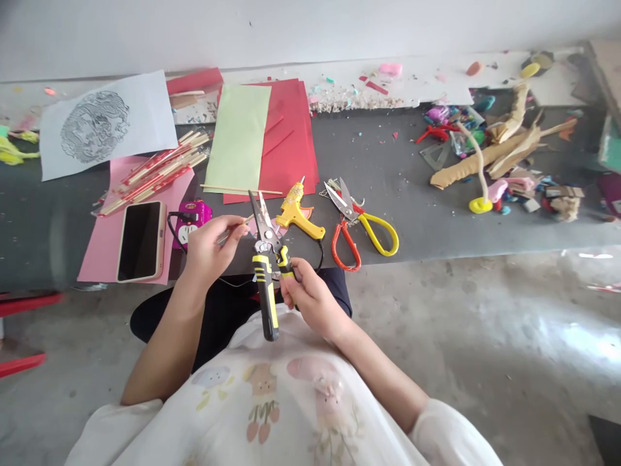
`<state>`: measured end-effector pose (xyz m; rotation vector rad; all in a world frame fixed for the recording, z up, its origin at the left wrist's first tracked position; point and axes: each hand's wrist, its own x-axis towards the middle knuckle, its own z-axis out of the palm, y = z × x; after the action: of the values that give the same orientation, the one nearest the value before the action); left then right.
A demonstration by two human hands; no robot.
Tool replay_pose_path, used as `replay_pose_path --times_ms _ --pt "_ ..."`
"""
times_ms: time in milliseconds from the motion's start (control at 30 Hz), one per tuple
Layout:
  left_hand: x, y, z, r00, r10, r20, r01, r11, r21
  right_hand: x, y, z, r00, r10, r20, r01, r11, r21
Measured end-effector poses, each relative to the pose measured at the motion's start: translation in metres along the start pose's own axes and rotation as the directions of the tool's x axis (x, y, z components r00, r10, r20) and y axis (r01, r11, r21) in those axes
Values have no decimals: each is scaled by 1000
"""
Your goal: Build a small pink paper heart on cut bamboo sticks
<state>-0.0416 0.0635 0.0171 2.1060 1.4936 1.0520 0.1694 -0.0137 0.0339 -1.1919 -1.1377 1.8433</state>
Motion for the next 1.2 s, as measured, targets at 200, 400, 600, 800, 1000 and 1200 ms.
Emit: replay_pose_path --times_ms 200,400,600,800,1000,1200 --pt "-15 16 -3 985 68 -158 -45 989 144 10 17 -7 989 -101 -106 93 993 -74" --pt "-46 55 -2 886 -319 336 438 812 -385 19 26 -10 967 -167 -191 124 968 -218" --pt "-51 71 18 640 -308 704 768 288 -572 24 34 -13 949 -135 -286 55 961 -272" --pt "-45 77 27 606 -353 713 795 229 -562 27 42 -21 934 -104 -342 4 960 -281" --pt "-40 81 25 561 -361 745 826 185 -532 28 44 -34 942 -69 -329 -15 969 -247" --pt "-36 87 25 603 -380 701 787 427 -446 16 19 -29 980 -3 -197 -40 976 -215"
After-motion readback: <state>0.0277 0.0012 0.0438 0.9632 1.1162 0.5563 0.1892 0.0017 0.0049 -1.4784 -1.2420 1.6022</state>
